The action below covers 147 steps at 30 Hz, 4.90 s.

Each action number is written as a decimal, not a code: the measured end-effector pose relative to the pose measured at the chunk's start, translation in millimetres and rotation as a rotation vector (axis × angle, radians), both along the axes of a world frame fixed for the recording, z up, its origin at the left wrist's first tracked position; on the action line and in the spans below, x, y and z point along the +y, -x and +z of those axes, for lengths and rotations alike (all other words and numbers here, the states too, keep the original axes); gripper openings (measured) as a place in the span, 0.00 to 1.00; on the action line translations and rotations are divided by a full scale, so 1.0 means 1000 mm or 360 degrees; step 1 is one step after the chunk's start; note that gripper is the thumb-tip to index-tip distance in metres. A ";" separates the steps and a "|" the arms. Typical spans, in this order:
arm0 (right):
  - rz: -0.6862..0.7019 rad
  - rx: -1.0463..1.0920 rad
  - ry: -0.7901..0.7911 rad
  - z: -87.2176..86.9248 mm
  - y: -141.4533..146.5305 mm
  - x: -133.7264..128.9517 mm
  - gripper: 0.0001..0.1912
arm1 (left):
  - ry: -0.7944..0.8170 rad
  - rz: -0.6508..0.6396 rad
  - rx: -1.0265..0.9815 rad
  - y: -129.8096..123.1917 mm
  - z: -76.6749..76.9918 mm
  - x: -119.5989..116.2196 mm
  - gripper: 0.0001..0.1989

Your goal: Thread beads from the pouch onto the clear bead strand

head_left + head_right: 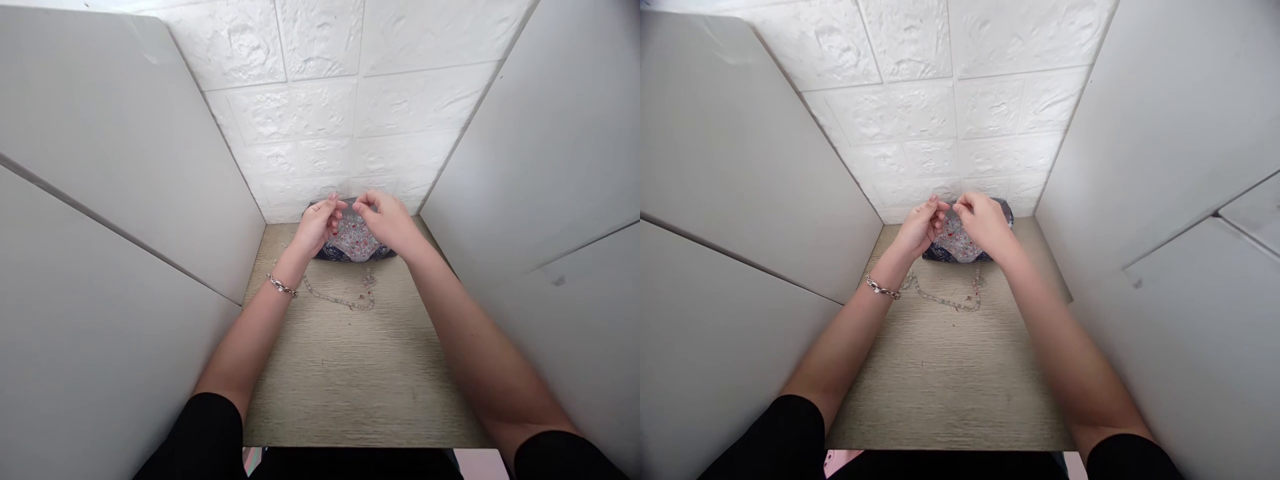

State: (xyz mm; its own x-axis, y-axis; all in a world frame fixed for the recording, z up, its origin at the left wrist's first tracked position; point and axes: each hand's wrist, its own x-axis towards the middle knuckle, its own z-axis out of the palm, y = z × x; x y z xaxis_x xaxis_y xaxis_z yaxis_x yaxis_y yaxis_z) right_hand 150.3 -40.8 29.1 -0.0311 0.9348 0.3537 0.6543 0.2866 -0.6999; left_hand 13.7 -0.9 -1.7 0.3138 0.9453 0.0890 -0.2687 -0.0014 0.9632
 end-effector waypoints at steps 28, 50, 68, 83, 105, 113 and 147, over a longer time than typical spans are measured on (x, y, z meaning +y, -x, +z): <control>0.0305 0.1164 0.0408 0.017 0.001 -0.009 0.08 | -0.0865 -0.0640 0.2543 -0.050 -0.024 0.000 0.11; 0.0215 0.1084 0.0364 0.012 -0.002 -0.002 0.08 | 0.0625 -0.0245 -0.0218 -0.025 -0.008 0.019 0.05; 0.0139 -0.0110 0.0179 0.008 -0.013 -0.002 0.11 | 0.0667 -0.0207 -0.0529 -0.007 0.000 -0.008 0.09; 0.0190 -0.0169 0.0155 0.011 -0.013 -0.007 0.10 | 0.0703 -0.0327 -0.0608 0.003 -0.005 -0.009 0.06; 0.0187 -0.0204 0.0148 0.015 -0.012 -0.011 0.09 | 0.0742 -0.0311 -0.0565 0.000 -0.006 -0.011 0.05; 0.0192 -0.0235 0.0150 0.014 -0.012 -0.009 0.10 | 0.0702 -0.0322 -0.0571 -0.001 -0.010 -0.010 0.04; 0.0114 -0.0309 0.0178 0.014 -0.011 -0.009 0.10 | 0.0717 -0.0314 -0.0527 -0.003 -0.007 -0.012 0.04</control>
State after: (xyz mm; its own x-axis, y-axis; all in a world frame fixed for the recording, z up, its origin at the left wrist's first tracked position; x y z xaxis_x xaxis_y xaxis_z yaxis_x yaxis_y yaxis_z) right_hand 161.4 -49.7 43.2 -0.1563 0.9608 0.2289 0.7604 0.2650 -0.5929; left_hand 16.5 -12.4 -9.1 0.5114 0.8393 -0.1843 -0.5087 0.4685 0.7223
